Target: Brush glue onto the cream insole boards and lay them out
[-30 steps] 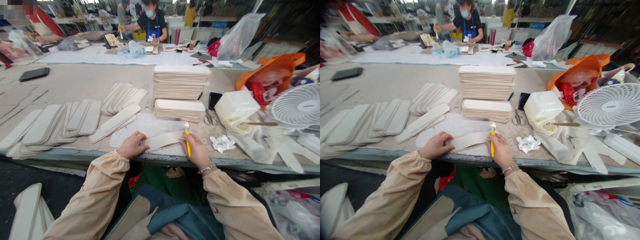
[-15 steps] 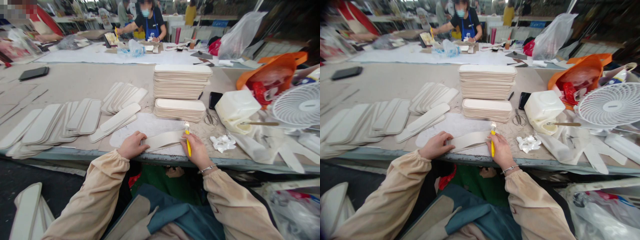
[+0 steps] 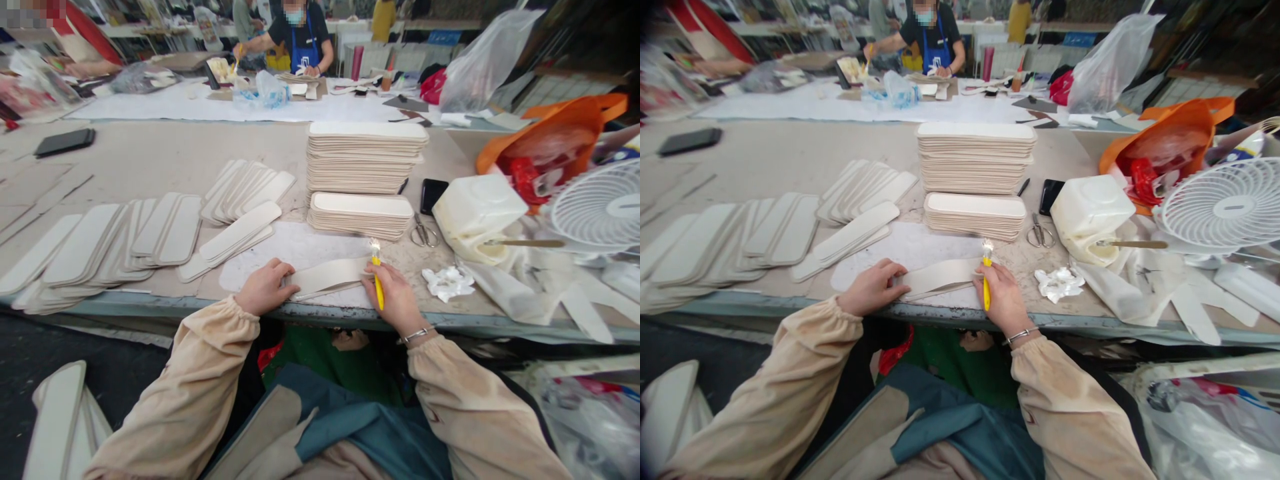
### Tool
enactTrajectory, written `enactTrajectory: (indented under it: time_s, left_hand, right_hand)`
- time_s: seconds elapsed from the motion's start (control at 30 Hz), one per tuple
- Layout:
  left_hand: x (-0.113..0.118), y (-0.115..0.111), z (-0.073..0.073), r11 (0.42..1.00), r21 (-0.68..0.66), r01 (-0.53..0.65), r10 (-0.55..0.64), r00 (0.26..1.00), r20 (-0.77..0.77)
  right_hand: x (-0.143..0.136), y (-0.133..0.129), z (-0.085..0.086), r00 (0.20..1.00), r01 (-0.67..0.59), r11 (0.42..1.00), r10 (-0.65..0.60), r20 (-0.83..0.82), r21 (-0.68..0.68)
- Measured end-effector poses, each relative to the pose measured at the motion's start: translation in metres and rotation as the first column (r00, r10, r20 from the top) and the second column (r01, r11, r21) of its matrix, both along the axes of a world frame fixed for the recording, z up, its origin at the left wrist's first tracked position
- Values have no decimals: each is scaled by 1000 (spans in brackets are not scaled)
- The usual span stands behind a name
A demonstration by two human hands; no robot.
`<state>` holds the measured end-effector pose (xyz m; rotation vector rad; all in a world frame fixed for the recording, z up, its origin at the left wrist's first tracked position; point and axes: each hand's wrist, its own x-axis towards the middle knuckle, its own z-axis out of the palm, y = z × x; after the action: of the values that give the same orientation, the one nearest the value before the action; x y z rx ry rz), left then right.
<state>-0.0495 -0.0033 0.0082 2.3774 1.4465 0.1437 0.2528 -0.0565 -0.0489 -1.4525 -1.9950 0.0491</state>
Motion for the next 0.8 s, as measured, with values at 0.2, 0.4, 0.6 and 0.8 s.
enactTrajectory:
  time_s: [0.2, 0.4, 0.6, 0.8]
  left_hand:
    - [0, -1, 1, 1000, 9, 15, -15, 1000, -2]
    - [-1, -1, -1, 999, 19, 32, -31, 999, -10]
    - [0, -2, 0, 999, 19, 38, -38, 999, -12]
    - [-1, -1, -1, 999, 26, 39, -39, 999, -24]
  right_hand:
    - [0, 0, 1, 1000, -6, 1000, 6, -12, -10]
    - [0, -1, 2, 1000, -9, 1000, 9, -6, -12]
    - [0, -1, 3, 1000, -7, 1000, 7, 0, -15]
    - [1, -1, 2, 1000, -14, 1000, 14, 1, -26]
